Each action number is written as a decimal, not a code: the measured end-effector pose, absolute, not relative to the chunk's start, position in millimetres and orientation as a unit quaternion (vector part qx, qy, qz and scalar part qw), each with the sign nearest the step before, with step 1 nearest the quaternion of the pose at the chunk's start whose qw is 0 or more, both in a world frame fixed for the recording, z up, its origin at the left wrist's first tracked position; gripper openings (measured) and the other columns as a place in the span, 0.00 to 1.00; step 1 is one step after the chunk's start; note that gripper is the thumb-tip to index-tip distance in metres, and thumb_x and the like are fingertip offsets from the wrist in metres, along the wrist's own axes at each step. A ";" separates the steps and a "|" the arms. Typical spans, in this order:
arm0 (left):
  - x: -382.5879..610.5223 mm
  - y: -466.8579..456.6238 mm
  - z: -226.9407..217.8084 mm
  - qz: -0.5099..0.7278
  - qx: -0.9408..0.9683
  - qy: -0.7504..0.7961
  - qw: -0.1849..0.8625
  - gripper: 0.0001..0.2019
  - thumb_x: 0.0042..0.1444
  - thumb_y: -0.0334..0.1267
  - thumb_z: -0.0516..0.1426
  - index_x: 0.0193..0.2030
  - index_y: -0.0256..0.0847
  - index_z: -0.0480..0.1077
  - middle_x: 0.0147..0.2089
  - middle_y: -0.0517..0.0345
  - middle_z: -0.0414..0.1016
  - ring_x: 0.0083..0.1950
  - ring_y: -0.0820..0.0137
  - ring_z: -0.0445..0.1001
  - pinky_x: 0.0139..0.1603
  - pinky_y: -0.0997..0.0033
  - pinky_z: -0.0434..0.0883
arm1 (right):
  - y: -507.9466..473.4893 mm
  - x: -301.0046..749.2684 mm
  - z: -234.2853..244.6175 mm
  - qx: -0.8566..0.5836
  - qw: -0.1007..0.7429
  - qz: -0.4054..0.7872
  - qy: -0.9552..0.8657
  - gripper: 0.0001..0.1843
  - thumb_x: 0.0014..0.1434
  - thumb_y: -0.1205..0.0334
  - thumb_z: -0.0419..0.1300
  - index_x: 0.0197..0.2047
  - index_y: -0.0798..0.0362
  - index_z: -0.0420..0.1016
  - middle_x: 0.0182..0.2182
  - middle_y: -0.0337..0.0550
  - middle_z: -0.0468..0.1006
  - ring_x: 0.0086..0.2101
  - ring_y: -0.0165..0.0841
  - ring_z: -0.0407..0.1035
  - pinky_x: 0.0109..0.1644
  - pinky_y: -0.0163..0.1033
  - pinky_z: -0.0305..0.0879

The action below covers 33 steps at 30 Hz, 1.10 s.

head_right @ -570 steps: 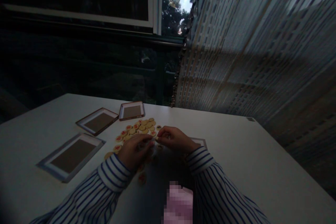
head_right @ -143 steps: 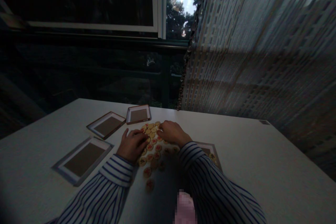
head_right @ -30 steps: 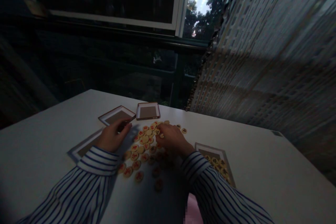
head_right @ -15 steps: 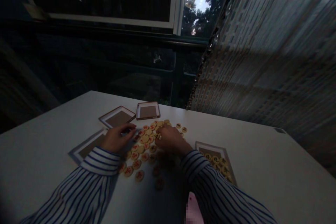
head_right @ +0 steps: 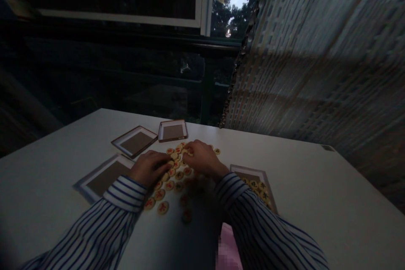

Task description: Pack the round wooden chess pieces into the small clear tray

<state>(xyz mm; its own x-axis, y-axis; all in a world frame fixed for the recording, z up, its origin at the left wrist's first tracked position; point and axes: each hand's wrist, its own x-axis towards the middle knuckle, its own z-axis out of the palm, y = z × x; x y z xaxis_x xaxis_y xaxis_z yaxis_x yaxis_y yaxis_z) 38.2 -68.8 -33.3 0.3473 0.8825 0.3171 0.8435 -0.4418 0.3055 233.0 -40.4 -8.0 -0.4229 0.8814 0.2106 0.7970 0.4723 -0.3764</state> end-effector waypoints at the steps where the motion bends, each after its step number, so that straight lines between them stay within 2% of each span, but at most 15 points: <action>1: 38.2 -68.8 -33.6 0.222 0.820 0.526 0.047 0.12 0.50 0.41 0.52 0.40 0.43 0.71 0.40 0.54 0.75 0.41 0.63 0.68 0.43 0.63 0.63 | -40.1 233.7 -6.5 -0.506 0.206 0.117 -0.829 0.15 0.52 0.58 0.51 0.41 0.52 0.71 0.35 0.42 0.71 0.34 0.31 0.63 0.38 0.34 0.55; 7: 38.8 -69.5 -33.8 0.231 0.811 0.532 0.078 0.12 0.50 0.44 0.52 0.39 0.47 0.72 0.39 0.55 0.75 0.42 0.63 0.67 0.44 0.62 0.61 | -37.2 242.0 6.5 -0.498 0.264 0.136 -0.815 0.15 0.50 0.61 0.53 0.42 0.53 0.70 0.33 0.41 0.71 0.32 0.29 0.62 0.36 0.33 0.55; 11: 39.8 -69.4 -33.6 0.230 0.814 0.528 0.076 0.12 0.49 0.44 0.53 0.39 0.46 0.72 0.38 0.54 0.75 0.41 0.62 0.67 0.43 0.63 0.62 | -36.8 246.8 14.4 -0.479 0.281 0.138 -0.820 0.15 0.51 0.62 0.52 0.43 0.54 0.70 0.30 0.39 0.70 0.30 0.28 0.61 0.35 0.33 0.54; 23: 39.0 -69.5 -35.7 0.245 0.807 0.530 0.086 0.12 0.48 0.43 0.54 0.37 0.44 0.73 0.36 0.53 0.75 0.41 0.63 0.68 0.44 0.62 0.63 | -39.0 237.8 5.8 -0.488 0.252 0.137 -0.824 0.14 0.50 0.63 0.53 0.41 0.54 0.70 0.32 0.41 0.71 0.32 0.29 0.62 0.35 0.33 0.55; 26: 38.6 -69.3 -34.7 0.316 0.765 0.544 0.137 0.14 0.46 0.46 0.55 0.37 0.42 0.73 0.37 0.53 0.75 0.42 0.64 0.69 0.45 0.63 0.65 | -40.4 235.9 7.3 -0.491 0.251 0.139 -0.822 0.14 0.50 0.63 0.53 0.41 0.54 0.70 0.32 0.41 0.71 0.31 0.28 0.62 0.34 0.33 0.55; 33: 35.3 -70.4 -18.9 0.486 0.577 0.543 0.369 0.18 0.42 0.48 0.58 0.37 0.37 0.72 0.35 0.53 0.76 0.37 0.65 0.73 0.39 0.65 0.70 | -42.8 233.6 8.0 -0.488 0.255 0.146 -0.822 0.14 0.51 0.63 0.53 0.41 0.54 0.71 0.32 0.41 0.71 0.30 0.28 0.62 0.35 0.33 0.54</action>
